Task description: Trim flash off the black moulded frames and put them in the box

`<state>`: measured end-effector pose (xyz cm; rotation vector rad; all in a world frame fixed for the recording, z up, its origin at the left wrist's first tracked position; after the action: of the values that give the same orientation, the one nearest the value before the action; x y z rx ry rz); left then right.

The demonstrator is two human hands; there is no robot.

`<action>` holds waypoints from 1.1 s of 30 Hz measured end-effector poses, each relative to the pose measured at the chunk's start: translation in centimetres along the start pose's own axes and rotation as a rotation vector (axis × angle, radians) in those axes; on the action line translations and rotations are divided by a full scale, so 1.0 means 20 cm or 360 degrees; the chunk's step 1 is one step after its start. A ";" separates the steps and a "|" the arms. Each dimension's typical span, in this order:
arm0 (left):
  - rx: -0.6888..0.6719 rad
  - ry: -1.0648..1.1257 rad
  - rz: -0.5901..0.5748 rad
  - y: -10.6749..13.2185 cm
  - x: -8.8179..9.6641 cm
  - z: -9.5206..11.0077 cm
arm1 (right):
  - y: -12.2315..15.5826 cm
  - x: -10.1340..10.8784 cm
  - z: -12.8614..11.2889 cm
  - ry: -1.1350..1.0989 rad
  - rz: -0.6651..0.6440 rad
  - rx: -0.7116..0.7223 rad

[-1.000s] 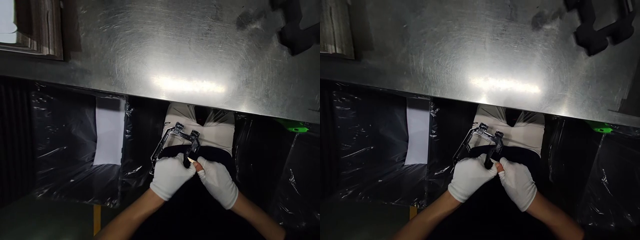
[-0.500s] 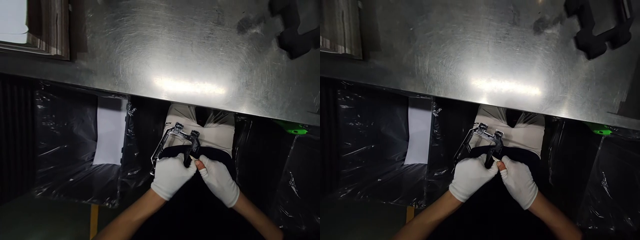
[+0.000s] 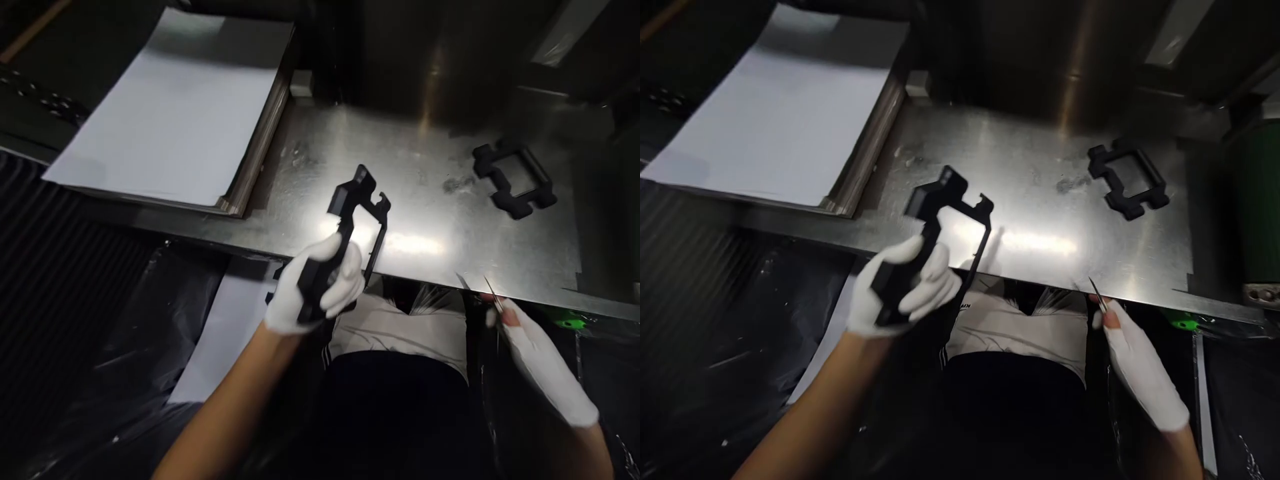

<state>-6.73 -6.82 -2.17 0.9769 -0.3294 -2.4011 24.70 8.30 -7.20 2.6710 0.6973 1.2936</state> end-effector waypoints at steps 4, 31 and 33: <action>0.0142 0.0107 -0.0059 -0.38 -0.09 -0.04 | -0.23 -0.06 -0.31 0.0259 0.0266 0.0146; 0.0342 -0.0487 0.0060 -0.35 -0.18 -0.17 | -0.34 -0.28 -0.77 0.1092 -0.0029 0.0750; 0.0296 -0.0413 0.0067 -0.37 -0.17 -0.15 | -0.39 -0.25 -0.70 0.1095 0.0014 0.0621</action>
<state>-5.34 1.07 -5.32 0.7253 -0.6707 -2.4942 8.55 11.43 -4.08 2.4467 1.0982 2.3231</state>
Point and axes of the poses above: each hand's wrist, its own y-axis away from the middle knuckle, its own x-axis out of the back of the hand, z = x × y, the point moved 9 cm from there along -y, towards the middle knuckle, and after that the axes turned 15 degrees about z, right-handed, at the moved point
